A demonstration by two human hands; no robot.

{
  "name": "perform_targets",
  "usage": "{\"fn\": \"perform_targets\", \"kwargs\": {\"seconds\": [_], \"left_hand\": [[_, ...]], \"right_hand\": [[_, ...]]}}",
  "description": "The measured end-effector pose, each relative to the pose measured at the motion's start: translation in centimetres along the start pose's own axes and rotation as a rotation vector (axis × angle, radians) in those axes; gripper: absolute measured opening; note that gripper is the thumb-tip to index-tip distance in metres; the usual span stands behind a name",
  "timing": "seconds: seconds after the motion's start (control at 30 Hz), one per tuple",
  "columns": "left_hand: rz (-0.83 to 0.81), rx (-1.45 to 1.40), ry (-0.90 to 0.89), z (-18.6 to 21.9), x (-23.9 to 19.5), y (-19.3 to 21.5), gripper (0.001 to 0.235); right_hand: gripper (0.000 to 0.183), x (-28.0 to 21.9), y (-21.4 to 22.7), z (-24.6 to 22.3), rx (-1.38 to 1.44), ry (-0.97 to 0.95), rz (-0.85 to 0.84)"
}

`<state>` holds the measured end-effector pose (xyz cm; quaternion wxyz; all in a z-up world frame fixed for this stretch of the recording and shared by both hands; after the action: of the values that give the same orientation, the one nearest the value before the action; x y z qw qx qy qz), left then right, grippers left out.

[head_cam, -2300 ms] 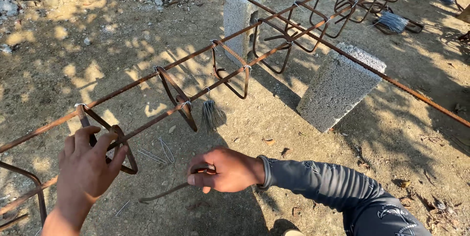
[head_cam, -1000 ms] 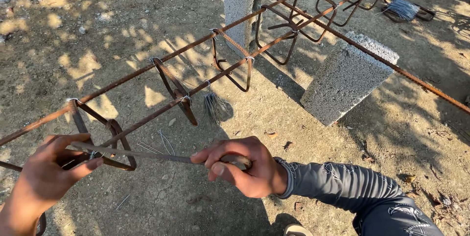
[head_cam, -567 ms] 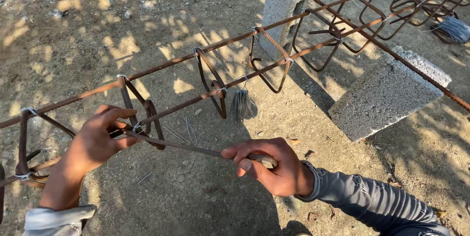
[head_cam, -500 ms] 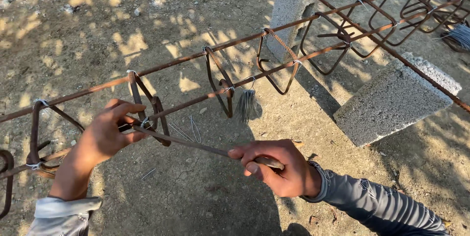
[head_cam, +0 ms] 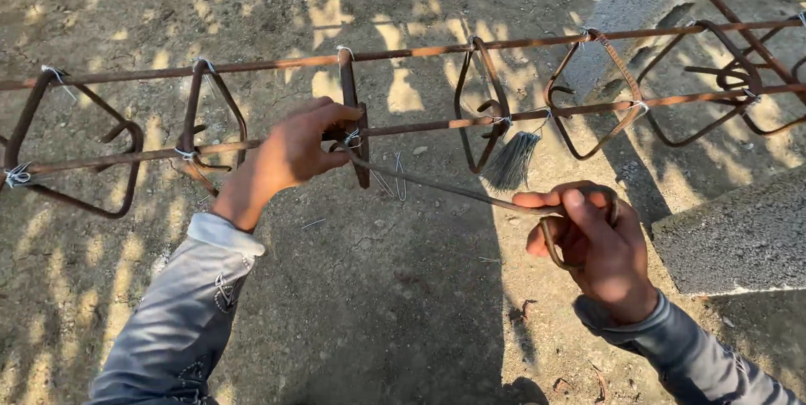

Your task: Tying rebar stirrups to longitudinal bars using wire and a twisting tool

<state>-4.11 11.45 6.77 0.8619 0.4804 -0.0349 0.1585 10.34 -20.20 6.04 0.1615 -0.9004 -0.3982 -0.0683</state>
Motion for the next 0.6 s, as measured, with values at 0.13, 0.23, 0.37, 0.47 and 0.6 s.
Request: {"fn": "perform_targets", "kwargs": {"seconds": [0.13, 0.23, 0.37, 0.47, 0.6], "left_hand": [[0.098, -0.044, -0.152, -1.4, -1.0, 0.5, 0.056], [0.111, -0.053, -0.206, -1.3, -1.4, 0.7, 0.056], [0.139, -0.031, -0.235, -0.7, -1.9, 1.3, 0.057], [0.147, -0.024, -0.237, -0.6, -2.2, 1.6, 0.055], [0.113, -0.026, -0.183, -1.5, -1.5, 1.0, 0.05]], "right_hand": [[0.023, -3.1, -3.7, -2.8, -0.342, 0.226, -0.236], [0.016, -4.9, -4.7, -3.4, -0.397, 0.322, -0.239], [0.016, -5.4, -4.8, -4.2, -0.376, 0.404, -0.246], [0.017, -5.5, -4.9, -4.6, -0.389, 0.407, -0.242], [0.016, -5.2, -5.2, -5.1, -0.43, 0.401, -0.277]]}}
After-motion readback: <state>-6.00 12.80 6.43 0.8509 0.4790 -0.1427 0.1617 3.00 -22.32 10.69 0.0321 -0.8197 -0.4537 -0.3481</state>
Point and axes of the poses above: each hand's wrist, its own x-axis towards the middle knuckle, its own y-axis out of the back of the hand, z = x × y, the point moved 10 cm from there along x, towards the middle knuckle, and after that the axes turned 3 degrees about -z, right-handed, at the moved point
